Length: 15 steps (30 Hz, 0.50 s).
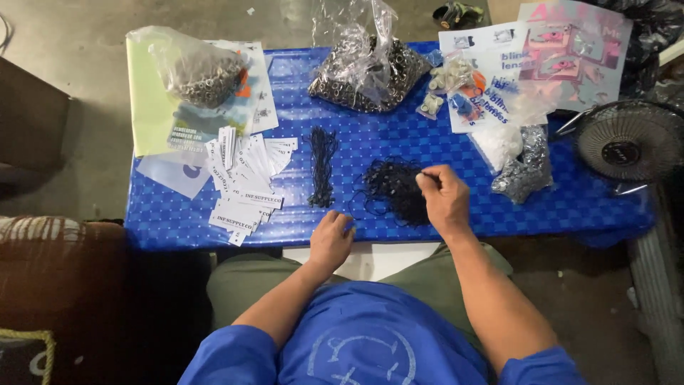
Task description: The person sits at a table covered with a blue checkered cloth and sorts a pile of black cables. They pick up individual cables from a central pile, separate them, and place them into a neat stack on the left side of the table. The table also contains several plastic bags of hardware and printed papers.
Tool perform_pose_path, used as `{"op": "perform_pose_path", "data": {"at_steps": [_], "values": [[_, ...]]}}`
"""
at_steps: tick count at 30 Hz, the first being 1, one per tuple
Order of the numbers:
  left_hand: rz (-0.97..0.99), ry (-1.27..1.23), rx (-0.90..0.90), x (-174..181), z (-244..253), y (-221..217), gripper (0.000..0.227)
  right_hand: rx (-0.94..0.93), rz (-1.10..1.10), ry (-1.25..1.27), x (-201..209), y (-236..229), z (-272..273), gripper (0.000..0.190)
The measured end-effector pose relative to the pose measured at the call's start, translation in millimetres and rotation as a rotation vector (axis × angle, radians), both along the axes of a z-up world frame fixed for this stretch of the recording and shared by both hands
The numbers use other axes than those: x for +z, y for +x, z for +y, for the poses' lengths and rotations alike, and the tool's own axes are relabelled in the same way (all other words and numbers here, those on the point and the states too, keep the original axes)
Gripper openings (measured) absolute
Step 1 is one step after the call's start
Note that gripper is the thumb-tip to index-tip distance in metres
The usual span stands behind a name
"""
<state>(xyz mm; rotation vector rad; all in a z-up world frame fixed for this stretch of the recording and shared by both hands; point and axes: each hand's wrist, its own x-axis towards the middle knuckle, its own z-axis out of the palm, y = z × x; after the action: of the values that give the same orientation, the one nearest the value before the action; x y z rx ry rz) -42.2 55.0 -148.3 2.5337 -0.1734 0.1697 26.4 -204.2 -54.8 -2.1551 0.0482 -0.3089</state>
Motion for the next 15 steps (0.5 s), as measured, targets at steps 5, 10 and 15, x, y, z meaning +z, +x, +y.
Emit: {"op": "perform_pose_path", "data": {"at_steps": [5,10,15], "values": [[0.147,-0.134,-0.007,48.4,-25.1,23.9,0.019,-0.004,-0.305,0.104,29.9,6.7,1.1,0.004],[0.228,-0.3,0.042,82.3,-48.3,41.8,0.025,0.025,-0.177,0.151,44.8,0.2,1.2,0.006],[0.301,-0.457,0.072,102.1,-63.8,51.2,0.03,0.011,0.003,0.178,14.3,-7.8,8.7,0.006]]}}
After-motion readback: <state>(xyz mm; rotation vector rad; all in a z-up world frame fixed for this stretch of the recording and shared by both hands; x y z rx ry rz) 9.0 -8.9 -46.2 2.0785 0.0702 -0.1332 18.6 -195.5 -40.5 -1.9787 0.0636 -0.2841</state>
